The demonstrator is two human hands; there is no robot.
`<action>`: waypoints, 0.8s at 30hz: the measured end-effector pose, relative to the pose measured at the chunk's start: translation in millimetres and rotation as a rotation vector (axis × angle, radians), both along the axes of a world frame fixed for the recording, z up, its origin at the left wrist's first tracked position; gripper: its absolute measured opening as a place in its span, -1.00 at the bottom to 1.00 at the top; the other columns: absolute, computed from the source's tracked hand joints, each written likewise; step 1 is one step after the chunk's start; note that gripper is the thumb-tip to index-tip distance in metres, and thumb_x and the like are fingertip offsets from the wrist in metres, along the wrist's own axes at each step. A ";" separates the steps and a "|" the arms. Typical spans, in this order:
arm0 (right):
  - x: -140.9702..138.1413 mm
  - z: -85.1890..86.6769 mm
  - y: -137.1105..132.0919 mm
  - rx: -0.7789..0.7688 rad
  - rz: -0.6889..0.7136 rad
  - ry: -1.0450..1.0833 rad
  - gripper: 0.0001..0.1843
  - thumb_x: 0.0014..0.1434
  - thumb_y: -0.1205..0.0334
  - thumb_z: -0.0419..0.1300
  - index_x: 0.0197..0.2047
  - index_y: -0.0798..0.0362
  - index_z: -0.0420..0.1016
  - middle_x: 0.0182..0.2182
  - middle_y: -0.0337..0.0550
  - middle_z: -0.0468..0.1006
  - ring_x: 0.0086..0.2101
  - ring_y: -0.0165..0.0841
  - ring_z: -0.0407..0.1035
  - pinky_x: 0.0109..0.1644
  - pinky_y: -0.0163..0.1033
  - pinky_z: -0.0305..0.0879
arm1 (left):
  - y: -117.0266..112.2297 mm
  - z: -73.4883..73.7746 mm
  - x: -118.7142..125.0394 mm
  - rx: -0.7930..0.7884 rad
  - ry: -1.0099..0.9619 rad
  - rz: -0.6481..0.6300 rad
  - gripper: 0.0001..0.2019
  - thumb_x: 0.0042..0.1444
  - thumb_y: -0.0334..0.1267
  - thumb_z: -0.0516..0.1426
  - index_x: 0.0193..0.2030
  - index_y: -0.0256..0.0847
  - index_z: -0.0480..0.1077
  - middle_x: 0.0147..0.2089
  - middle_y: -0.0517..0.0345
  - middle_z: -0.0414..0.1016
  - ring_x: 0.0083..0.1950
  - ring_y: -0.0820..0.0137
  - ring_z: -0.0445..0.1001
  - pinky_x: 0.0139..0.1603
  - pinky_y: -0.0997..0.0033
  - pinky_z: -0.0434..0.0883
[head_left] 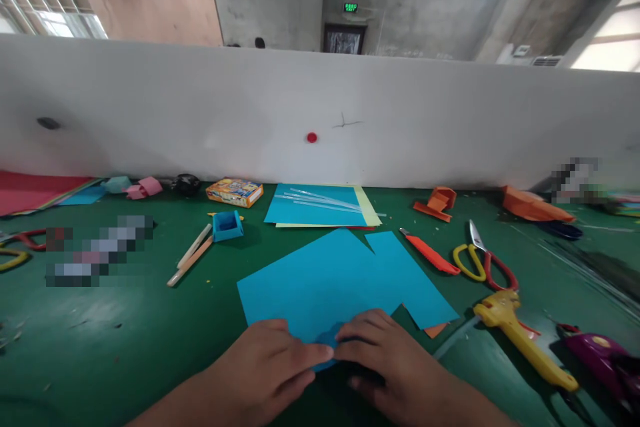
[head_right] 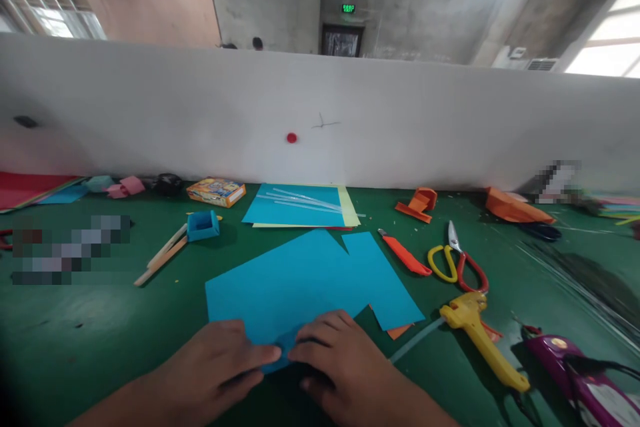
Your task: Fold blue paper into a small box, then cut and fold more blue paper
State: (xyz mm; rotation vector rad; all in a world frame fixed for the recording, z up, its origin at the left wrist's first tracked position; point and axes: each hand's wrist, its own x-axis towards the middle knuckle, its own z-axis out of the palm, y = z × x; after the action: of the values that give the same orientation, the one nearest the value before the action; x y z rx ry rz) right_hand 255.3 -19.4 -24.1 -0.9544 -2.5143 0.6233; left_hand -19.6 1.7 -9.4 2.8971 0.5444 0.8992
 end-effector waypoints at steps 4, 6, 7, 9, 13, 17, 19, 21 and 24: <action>-0.5 -1.5 1.3 0.014 0.014 0.074 -0.81 0.37 0.33 0.18 -0.02 -0.07 0.57 -0.07 -0.13 0.65 -0.06 -0.24 0.46 0.01 -0.08 0.29 | 0.1 5.4 -6.5 -0.219 -0.026 0.012 -0.76 0.52 -0.05 0.00 0.08 -0.02 0.43 -0.32 0.29 0.62 -0.32 0.43 0.55 -0.22 0.46 0.37; 0.9 -3.0 2.7 -0.002 0.020 0.142 -0.84 0.39 0.32 0.15 -0.12 -0.04 0.56 -0.17 -0.13 0.65 -0.14 -0.27 0.47 -0.03 -0.10 0.30 | 4.5 7.8 -13.8 -0.325 -0.045 0.005 -0.76 0.48 0.00 0.07 0.06 -0.02 0.47 -0.25 0.28 0.65 -0.25 0.45 0.59 -0.14 0.48 0.40; 2.4 -3.6 3.5 -0.023 0.022 0.175 -0.85 0.39 0.32 0.15 -0.14 -0.04 0.56 -0.19 -0.14 0.65 -0.15 -0.28 0.47 -0.04 -0.11 0.31 | 7.7 8.4 -18.1 -0.353 -0.041 0.009 -0.76 0.46 0.00 0.10 0.07 -0.02 0.48 -0.22 0.26 0.66 -0.22 0.45 0.59 -0.12 0.48 0.41; 6.4 -4.6 5.5 -0.086 0.010 0.234 -0.88 0.37 0.31 0.19 -0.13 -0.04 0.56 -0.19 -0.13 0.65 -0.13 -0.28 0.49 -0.03 -0.13 0.34 | 15.2 8.8 -27.2 -0.368 -0.009 0.034 -0.75 0.45 -0.01 0.11 0.07 -0.01 0.52 -0.14 0.19 0.67 -0.18 0.42 0.60 -0.10 0.46 0.43; 14.9 -8.1 10.5 -0.216 -0.085 0.374 -0.93 0.33 0.26 0.25 -0.14 -0.04 0.57 -0.15 -0.08 0.64 -0.12 -0.26 0.51 -0.06 -0.15 0.40 | 28.3 11.1 -43.6 -0.503 0.087 0.081 -0.57 0.37 0.05 0.17 0.30 0.03 0.42 0.05 0.09 0.64 -0.04 0.31 0.61 0.00 0.39 0.50; 21.7 -14.0 16.4 -0.261 -0.099 0.553 -0.95 0.31 0.22 0.27 -0.18 -0.01 0.55 -0.19 -0.06 0.61 -0.18 -0.27 0.50 -0.10 -0.16 0.42 | 37.2 16.6 -53.8 -0.679 0.082 0.135 -0.47 0.41 0.04 0.11 0.45 -0.01 0.28 0.14 0.01 0.60 0.12 0.19 0.58 0.13 0.24 0.50; 23.9 -15.3 17.8 -0.308 -0.084 0.637 -0.92 0.30 0.19 0.29 -0.21 -0.01 0.56 -0.22 -0.07 0.60 -0.21 -0.27 0.49 -0.12 -0.17 0.43 | 40.8 18.8 -55.6 -0.716 0.057 0.164 -0.53 0.44 -0.01 0.07 0.42 -0.03 0.32 0.14 0.00 0.61 0.13 0.20 0.58 0.13 0.23 0.51; 25.0 -14.5 17.3 -0.364 -0.084 0.762 -0.89 0.27 0.12 0.33 -0.23 -0.03 0.57 -0.26 -0.10 0.58 -0.24 -0.27 0.48 -0.16 -0.17 0.43 | 42.9 19.5 -55.4 -0.715 0.069 0.178 -0.60 0.45 -0.04 0.07 0.34 -0.02 0.41 0.15 0.02 0.60 0.13 0.22 0.57 0.13 0.25 0.50; 26.0 -10.7 14.6 -0.442 -0.196 0.979 -0.78 0.18 0.01 0.41 -0.30 -0.06 0.55 -0.34 -0.15 0.54 -0.32 -0.27 0.44 -0.26 -0.17 0.42 | 41.5 17.0 -53.5 -0.713 0.031 0.139 -0.61 0.50 -0.02 -0.04 0.17 -0.05 0.54 -0.01 0.09 0.66 0.04 0.27 0.60 0.12 0.25 0.50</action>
State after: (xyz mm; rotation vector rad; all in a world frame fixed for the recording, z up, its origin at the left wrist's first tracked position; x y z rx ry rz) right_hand 281.2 -4.8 -34.8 -0.7408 -1.4285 1.2380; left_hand -73.1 43.2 7.6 2.2466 0.8650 0.5198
